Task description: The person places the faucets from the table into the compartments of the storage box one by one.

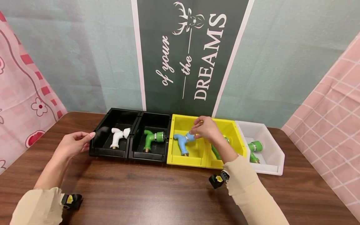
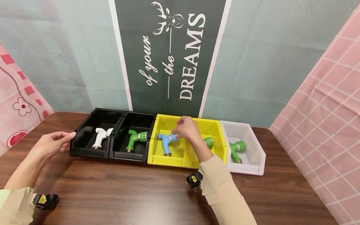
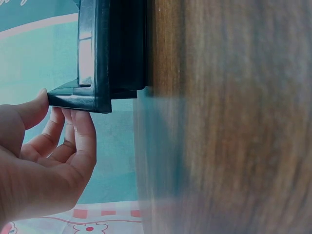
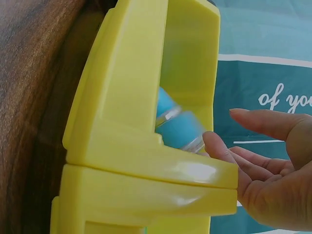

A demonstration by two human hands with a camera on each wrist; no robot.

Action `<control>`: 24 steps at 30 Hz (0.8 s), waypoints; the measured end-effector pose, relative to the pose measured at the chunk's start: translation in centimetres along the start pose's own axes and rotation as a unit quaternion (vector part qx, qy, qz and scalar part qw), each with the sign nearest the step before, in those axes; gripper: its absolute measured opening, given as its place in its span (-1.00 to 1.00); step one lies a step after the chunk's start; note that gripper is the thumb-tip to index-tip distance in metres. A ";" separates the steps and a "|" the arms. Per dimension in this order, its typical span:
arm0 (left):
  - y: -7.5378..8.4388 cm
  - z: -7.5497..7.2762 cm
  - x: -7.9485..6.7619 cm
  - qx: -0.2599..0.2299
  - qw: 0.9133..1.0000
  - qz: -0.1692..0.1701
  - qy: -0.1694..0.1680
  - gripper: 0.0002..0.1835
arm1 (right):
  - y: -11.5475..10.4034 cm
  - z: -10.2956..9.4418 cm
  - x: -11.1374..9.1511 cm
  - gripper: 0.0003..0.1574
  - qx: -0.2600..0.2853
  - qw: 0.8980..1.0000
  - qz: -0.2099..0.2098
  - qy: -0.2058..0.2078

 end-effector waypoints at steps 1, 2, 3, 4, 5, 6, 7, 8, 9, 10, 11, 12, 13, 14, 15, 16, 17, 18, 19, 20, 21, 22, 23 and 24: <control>-0.4 -0.1 0.2 -0.008 1.000 -0.002 0.002 -0.74 | 0.0 0.0 0.0 -0.47 0.001 1.000 0.001 0.000; -0.6 -0.2 0.3 -0.013 1.000 -0.001 0.002 -0.75 | 0.0 0.0 -0.1 -0.48 0.001 1.000 0.002 0.000; -0.8 -0.3 0.4 -0.016 1.000 0.001 0.003 -0.75 | 0.0 0.0 -0.1 -0.48 0.001 1.000 0.004 0.000; -0.9 -0.3 0.4 -0.019 1.000 -0.002 0.006 -0.76 | 0.0 0.0 -0.2 -0.49 0.000 1.000 0.004 -0.002; -0.9 -0.3 0.4 -0.018 1.000 -0.002 0.007 -0.76 | 0.0 0.0 -0.2 -0.49 -0.001 1.000 0.004 -0.004; -0.8 -0.3 0.3 -0.017 1.000 -0.004 0.010 -0.76 | 0.1 -0.1 -0.2 -0.49 -0.001 1.000 0.003 -0.006; -0.6 -0.2 0.2 -0.012 1.000 -0.003 0.009 -0.75 | 0.1 -0.1 -0.2 -0.49 -0.002 1.000 0.002 -0.010; -0.3 -0.2 0.1 -0.005 1.000 -0.001 0.007 -0.73 | 0.2 -0.1 -0.2 -0.49 -0.003 1.000 0.002 -0.012; 0.1 0.0 -0.1 0.001 1.000 -0.002 0.008 -0.73 | 0.2 -0.1 -0.3 -0.49 -0.003 1.000 0.001 -0.015; 0.4 0.0 -0.3 0.010 1.000 -0.002 0.007 -0.70 | 0.2 -0.1 -0.3 -0.49 -0.003 1.000 0.001 -0.018; 0.8 0.1 -0.5 0.018 1.000 0.002 0.006 -0.67 | 0.3 -0.2 -0.4 -0.48 -0.002 1.000 0.000 -0.020; 1.1 0.2 -0.7 0.022 1.000 0.002 0.007 -0.66 | 0.3 -0.2 -0.4 -0.48 -0.002 1.000 -0.001 -0.022; 1.5 0.3 -0.8 0.030 1.000 0.007 0.004 -0.64 | 0.3 -0.3 -0.5 -0.47 -0.003 1.000 -0.002 -0.025; 1.7 0.4 -1.0 0.035 0.999 0.008 0.005 -0.62 | 0.3 -0.3 -0.5 -0.47 -0.002 1.000 -0.004 -0.027; 2.0 0.4 -1.1 0.037 0.999 0.009 0.006 -0.61 | 0.4 -0.4 -0.6 -0.46 0.001 1.000 -0.006 -0.030; 2.1 0.5 -1.2 0.039 0.999 0.010 0.006 -0.60 | 0.4 -0.4 -0.6 -0.46 0.003 0.999 -0.008 -0.033; 2.2 0.5 -1.2 0.041 0.999 0.011 0.007 -0.60 | 0.4 -0.4 -0.7 -0.47 0.005 0.999 -0.010 -0.036; 2.3 0.5 -1.2 0.042 0.999 0.011 0.007 -0.59 | 0.4 -0.5 -0.7 -0.47 0.008 0.999 -0.011 -0.039; 2.3 0.6 -1.2 0.043 0.999 0.012 0.007 -0.58 | 0.4 -0.5 -0.8 -0.47 0.012 0.999 -0.012 -0.043; 2.3 0.6 -1.2 0.044 0.999 0.012 0.007 -0.57 | 0.4 -0.6 -0.8 -0.48 0.016 0.999 -0.012 -0.047; 2.3 0.6 -1.2 0.046 0.999 0.012 0.007 -0.56 | 0.4 -0.6 -0.9 -0.48 0.018 0.998 -0.014 -0.051; 2.3 0.6 -1.2 0.046 0.999 0.012 0.007 -0.55 | 0.4 -0.7 -0.9 -0.49 0.021 0.998 -0.012 -0.053; 2.3 0.6 -1.2 0.046 0.999 0.011 0.007 -0.55 | 0.4 -0.7 -1.0 -0.49 0.020 0.998 -0.013 -0.056; 2.3 0.6 -1.2 0.047 0.999 0.010 0.007 -0.54 | 0.4 -0.8 -1.0 -0.49 0.021 0.998 -0.011 -0.058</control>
Point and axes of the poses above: each hand's wrist, its own x-axis towards the middle knuckle, its own z-axis out of the palm, y = z × x, the point moved 5 cm from there along x, towards the middle knuckle, and after that the axes turned 7 degrees about z, right-handed, at the moved point
